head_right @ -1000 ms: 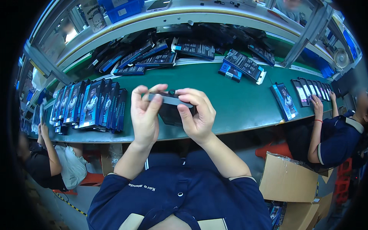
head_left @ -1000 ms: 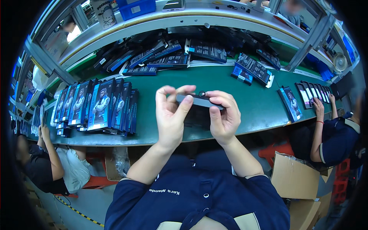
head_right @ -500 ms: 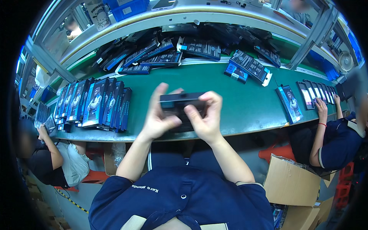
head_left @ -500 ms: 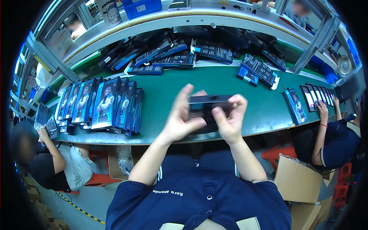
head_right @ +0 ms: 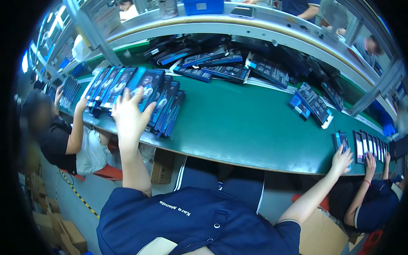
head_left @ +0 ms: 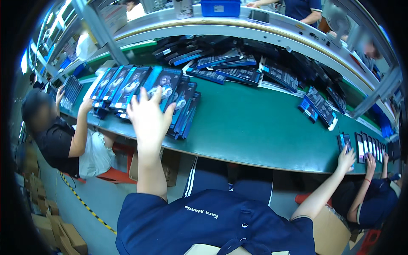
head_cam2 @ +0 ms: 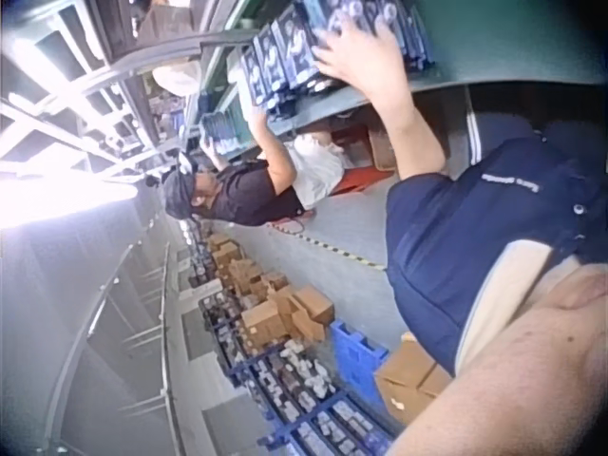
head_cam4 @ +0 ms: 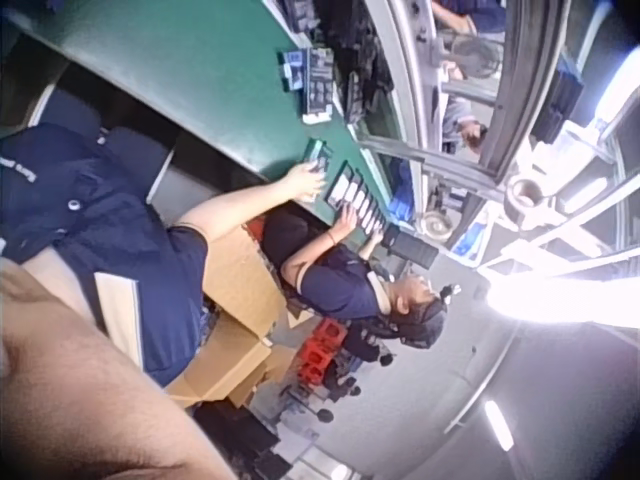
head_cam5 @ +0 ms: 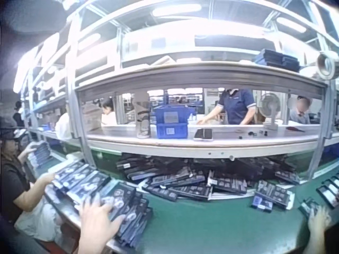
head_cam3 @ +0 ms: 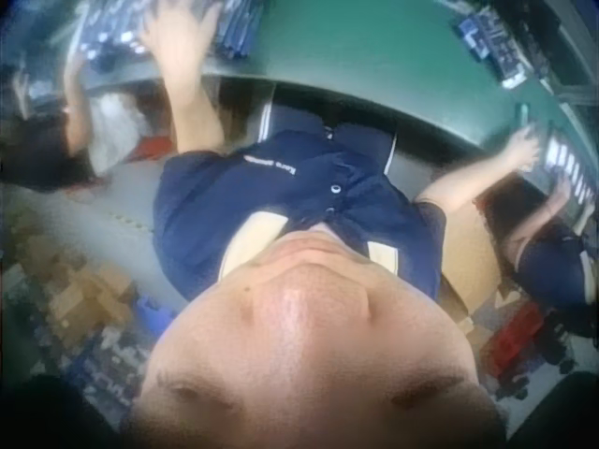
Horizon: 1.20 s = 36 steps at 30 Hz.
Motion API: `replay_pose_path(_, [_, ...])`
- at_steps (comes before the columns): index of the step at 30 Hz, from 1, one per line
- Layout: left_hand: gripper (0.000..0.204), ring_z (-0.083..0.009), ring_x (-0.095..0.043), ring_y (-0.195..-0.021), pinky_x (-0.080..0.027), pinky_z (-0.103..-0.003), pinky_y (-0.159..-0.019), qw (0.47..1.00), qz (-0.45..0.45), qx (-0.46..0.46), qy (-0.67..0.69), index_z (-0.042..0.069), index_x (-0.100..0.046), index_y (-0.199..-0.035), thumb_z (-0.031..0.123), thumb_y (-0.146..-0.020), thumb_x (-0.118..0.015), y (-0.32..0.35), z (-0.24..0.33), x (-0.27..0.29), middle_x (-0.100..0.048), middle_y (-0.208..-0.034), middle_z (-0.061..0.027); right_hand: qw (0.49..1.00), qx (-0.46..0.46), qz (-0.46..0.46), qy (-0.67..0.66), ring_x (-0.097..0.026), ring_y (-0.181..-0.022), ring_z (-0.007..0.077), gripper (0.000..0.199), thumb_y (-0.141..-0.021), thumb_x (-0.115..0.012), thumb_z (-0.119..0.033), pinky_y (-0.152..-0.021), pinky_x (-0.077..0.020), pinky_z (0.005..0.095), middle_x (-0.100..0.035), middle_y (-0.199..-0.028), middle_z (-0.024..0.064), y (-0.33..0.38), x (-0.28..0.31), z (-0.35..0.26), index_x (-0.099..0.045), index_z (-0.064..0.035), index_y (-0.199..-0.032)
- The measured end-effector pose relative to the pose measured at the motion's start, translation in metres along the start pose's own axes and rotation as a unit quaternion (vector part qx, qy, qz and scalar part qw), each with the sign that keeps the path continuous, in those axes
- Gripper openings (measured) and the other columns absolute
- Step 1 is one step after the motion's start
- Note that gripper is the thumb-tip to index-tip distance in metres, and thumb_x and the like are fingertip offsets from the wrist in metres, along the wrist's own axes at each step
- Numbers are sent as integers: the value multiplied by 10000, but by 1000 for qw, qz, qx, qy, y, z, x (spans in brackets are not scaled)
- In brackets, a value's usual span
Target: Manually assemble, verify, and pack product display boxes into anti-static plastic sleeves and larger shipping boxes along a factory manufacturing line.
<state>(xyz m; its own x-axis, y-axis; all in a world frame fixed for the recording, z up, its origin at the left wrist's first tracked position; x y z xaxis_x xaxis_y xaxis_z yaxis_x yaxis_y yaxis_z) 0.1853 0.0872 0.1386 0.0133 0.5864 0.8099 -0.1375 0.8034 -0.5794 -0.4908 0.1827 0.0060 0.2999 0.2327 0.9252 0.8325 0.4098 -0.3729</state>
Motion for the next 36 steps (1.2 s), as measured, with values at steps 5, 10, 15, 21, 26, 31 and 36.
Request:
replay_pose_path(5, [393, -412, -522, -1190, -370, -534, -1029, 974, 73, -151, 154, 62, -650, -1156, 271, -829, -709, 16, 56, -3, -586, -1245, -203, 984, 104, -103, 99, -567, -1157, 437, 694, -940, -489, -569, -977, -449, 524, -586, -1247, 287, 115, 76, -70, -503, -3, -1343])
replay_pose_path(10, [760, -534, -302, -1360, -266, -617, -1100, 866, -239, -290, 329, 101, -476, -1416, 612, -864, -588, 95, 136, -37, -299, -1484, -338, 851, 396, -191, -286, -672, -886, 322, 477, -924, -632, -323, -764, -521, 416, -690, -1021, 237, 241, 167, -133, -606, 31, -1243])
replay_pose_path(15, [918, -544, -112, -1436, -183, -665, -1119, 879, -282, -302, 238, 186, -423, -1479, 732, -768, -620, 98, 121, -61, -157, -1572, -296, 828, 382, -119, -393, -620, -1032, 332, 385, -928, -643, -232, -907, -487, 400, -663, -1117, 222, 214, 143, -138, -621, 19, -1220])
replay_pose_path(21, [654, -536, -93, -1449, -261, -588, -1126, 830, -347, -319, 300, 205, -508, -1420, 448, -848, -711, 73, 77, -70, -224, -1562, -291, 885, 321, -64, -331, -489, -1259, 325, 363, -907, -650, -315, -1041, -367, 446, -591, -1295, 140, 224, 97, -160, -673, -42, -1146])
replay_pose_path(26, [796, -542, -380, -1280, -369, -605, -1028, 949, -209, -169, 164, 92, -480, -1385, 534, -767, -716, 100, 112, -55, -231, -1497, -366, 857, 421, -51, -293, -471, -1284, 339, 392, -891, -664, -295, -1056, -354, 453, -564, -1334, 142, 239, 108, -171, -647, -47, -1194])
replay_pose_path(31, [624, -454, -538, -1151, -454, -500, -982, 937, -79, -212, 268, 133, -645, -1240, 319, -661, -785, 65, 83, -19, -476, -1378, -278, 842, 428, -74, -320, -461, -1299, 341, 402, -878, -681, -277, -1069, -343, 460, -555, -1348, 143, 236, 101, -167, -638, -45, -1202])
replay_pose_path(36, [517, -443, -556, -1194, -424, -521, -1028, 981, 105, -120, 114, 97, -670, -1200, 291, -729, -758, -7, 38, 33, -603, -1270, -226, 841, 424, -75, -328, -463, -1301, 336, 398, -867, -692, -258, -1070, -347, 455, -559, -1341, 140, 235, 102, -166, -641, -45, -1200])
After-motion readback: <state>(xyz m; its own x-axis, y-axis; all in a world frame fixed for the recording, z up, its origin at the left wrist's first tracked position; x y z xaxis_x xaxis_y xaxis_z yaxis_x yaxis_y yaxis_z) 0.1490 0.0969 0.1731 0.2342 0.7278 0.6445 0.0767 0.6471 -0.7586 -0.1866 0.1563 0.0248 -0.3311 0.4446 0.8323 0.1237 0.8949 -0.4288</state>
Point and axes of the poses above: each hand's wrist, its own y-axis away from the middle knuckle, its own x-axis out of the back of the hand, z = x × y, the point moved 1 cm from there along -y, towards the middle knuckle
